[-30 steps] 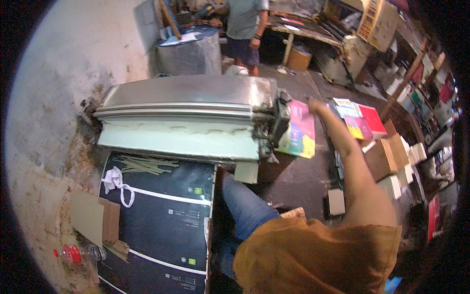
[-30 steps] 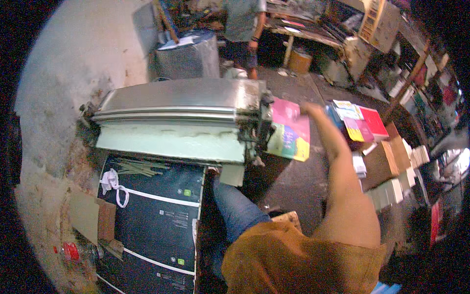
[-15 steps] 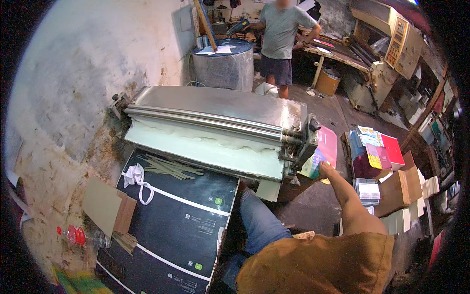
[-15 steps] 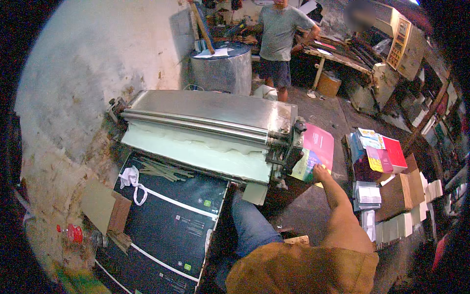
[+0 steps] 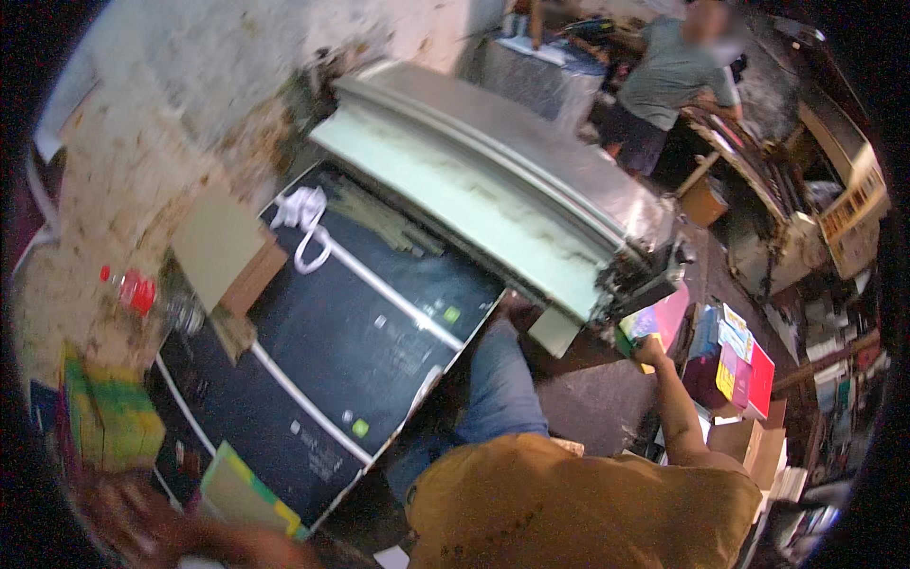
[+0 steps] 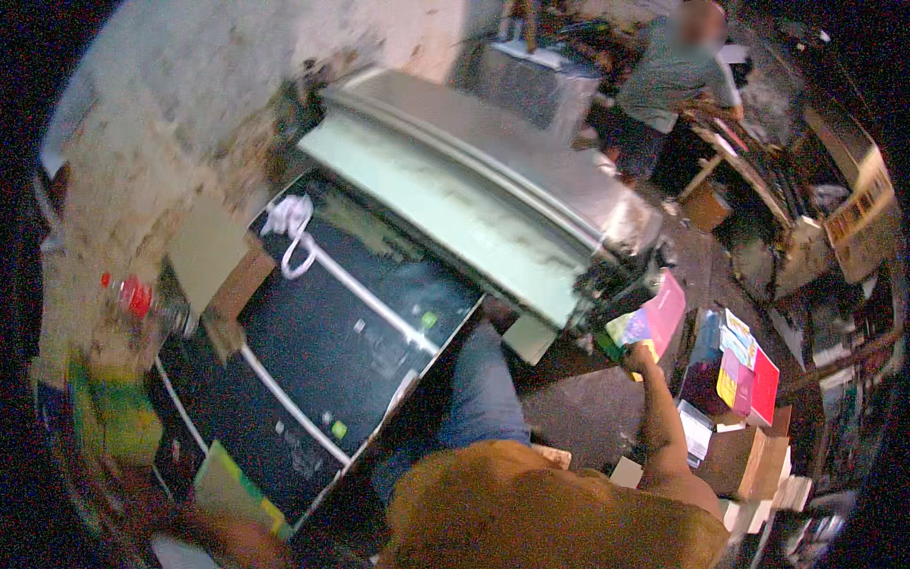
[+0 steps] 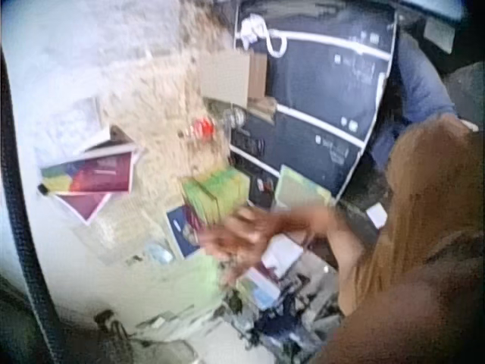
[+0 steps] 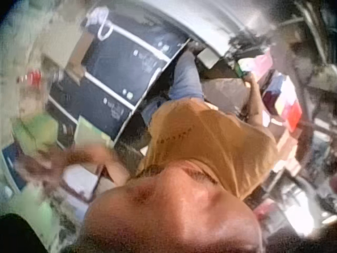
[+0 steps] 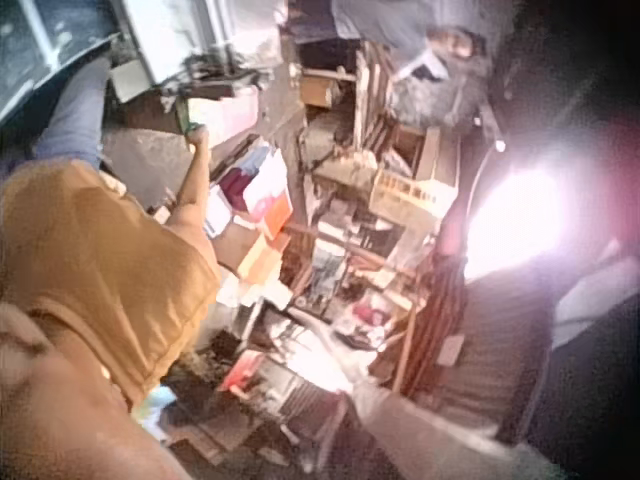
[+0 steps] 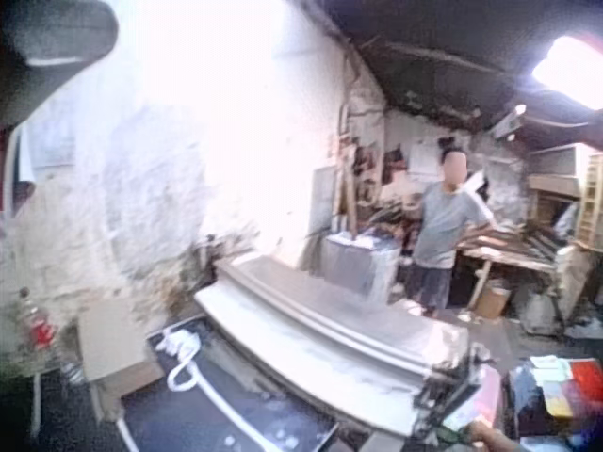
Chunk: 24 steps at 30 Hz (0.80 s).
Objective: The person applies adhesive to a printed sheet using a roller machine, aligns two cardboard panels onto it by hand, and folds the edges over to assemble book covers.
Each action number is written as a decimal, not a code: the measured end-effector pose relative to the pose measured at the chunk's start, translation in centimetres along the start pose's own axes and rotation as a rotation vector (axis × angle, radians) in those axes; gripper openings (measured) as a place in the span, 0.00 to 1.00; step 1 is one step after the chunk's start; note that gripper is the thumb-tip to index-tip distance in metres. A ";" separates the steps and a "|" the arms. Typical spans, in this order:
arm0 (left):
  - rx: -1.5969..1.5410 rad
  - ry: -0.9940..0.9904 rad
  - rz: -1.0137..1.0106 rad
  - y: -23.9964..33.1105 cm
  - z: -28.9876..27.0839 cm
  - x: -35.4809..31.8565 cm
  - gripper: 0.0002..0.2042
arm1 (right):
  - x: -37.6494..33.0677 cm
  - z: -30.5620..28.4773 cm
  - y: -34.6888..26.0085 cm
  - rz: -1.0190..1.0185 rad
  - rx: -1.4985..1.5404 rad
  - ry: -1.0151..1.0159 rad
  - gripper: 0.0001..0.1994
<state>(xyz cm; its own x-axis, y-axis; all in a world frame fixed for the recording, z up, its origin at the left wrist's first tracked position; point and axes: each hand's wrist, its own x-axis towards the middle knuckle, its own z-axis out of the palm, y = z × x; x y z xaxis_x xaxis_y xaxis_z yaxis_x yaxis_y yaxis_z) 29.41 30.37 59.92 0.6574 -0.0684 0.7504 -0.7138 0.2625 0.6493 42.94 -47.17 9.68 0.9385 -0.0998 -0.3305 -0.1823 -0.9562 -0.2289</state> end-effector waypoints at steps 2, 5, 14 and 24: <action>-0.193 -0.098 0.022 0.4 -0.5 2.6 0.30 | 1.6 -3.6 3.4 0.007 -0.131 -0.057 0.16; -0.356 -0.178 0.058 -0.2 -2.3 4.2 0.31 | 0.7 -6.5 7.6 -0.156 0.035 0.281 0.16; 0.069 0.799 -0.244 -15.9 -10.5 -6.6 0.29 | -0.5 -12.8 -0.9 -0.181 0.037 0.538 0.04; 0.862 0.608 -0.718 -26.5 -1.5 -24.3 0.15 | 6.8 -44.2 -9.9 -0.268 -0.292 0.856 0.10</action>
<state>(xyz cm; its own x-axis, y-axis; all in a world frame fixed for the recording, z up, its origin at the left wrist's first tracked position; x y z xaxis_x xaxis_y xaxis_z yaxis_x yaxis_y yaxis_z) 32.65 26.51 24.29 0.8002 0.5752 0.1700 0.0715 -0.3729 0.9251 64.13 -50.58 50.16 0.8559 0.0760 0.5114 0.0427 -0.9961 0.0767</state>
